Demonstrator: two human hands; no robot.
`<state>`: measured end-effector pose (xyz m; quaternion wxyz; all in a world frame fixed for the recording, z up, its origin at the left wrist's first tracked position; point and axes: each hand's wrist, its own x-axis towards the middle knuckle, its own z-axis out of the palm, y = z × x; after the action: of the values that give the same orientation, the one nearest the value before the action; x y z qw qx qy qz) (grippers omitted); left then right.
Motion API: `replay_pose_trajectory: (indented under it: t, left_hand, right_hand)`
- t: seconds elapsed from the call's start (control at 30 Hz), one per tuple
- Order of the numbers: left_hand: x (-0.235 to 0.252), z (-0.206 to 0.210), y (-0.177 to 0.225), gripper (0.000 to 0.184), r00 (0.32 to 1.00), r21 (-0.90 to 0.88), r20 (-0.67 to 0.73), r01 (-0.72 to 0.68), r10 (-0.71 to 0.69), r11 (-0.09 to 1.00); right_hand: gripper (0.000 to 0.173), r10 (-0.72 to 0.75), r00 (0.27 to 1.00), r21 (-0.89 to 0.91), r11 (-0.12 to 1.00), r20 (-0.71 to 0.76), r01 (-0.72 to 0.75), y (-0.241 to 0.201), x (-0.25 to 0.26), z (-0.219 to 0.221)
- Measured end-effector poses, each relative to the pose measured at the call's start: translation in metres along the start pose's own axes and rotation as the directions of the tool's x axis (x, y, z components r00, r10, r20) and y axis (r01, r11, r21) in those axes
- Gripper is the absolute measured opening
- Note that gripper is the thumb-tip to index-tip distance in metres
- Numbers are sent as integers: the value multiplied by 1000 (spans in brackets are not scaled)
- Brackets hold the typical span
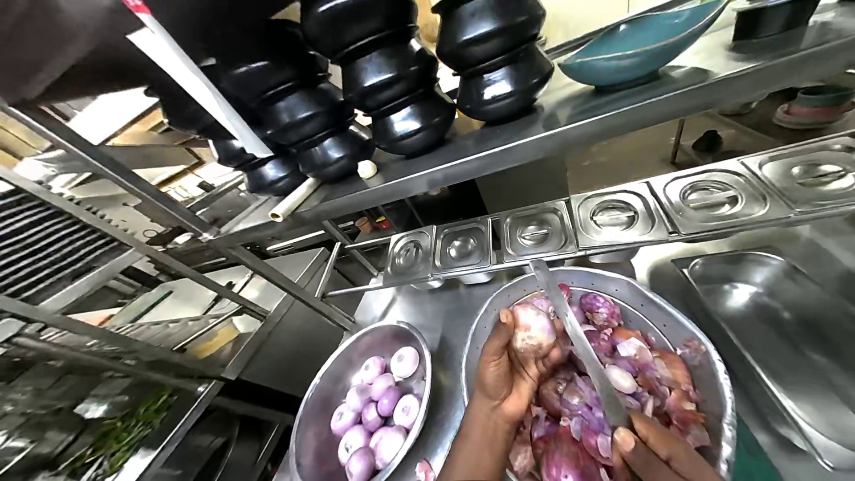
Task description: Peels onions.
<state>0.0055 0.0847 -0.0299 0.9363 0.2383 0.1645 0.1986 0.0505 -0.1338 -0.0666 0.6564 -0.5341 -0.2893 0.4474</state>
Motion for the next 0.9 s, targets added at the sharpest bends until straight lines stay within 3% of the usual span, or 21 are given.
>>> replay_pose_trajectory:
  t: [0.13, 0.27, 0.43, 0.9]
  left_hand:
    - [-3, 7, -8, 63, 998, 17, -55, 13, -12, 1000]
    - [-3, 7, -8, 69, 998, -49, -8, 63, -64, 997]
    - [-10, 18, -9, 61, 989, -20, -141, 41, -43, 999]
    - [-11, 23, -14, 46, 989, -29, -104, -109, 105, 994]
  right_hand:
    - [36, -68, 998, -345, 936, -7, 61, -3, -1, -3]
    - [38, -75, 996, -477, 878, -45, 44, -4, -3, -2]
    - [38, -39, 997, -510, 860, -68, -1, -1, -2, 0]
    - [37, -56, 997, -463, 886, -52, 26, -1, -2, 6]
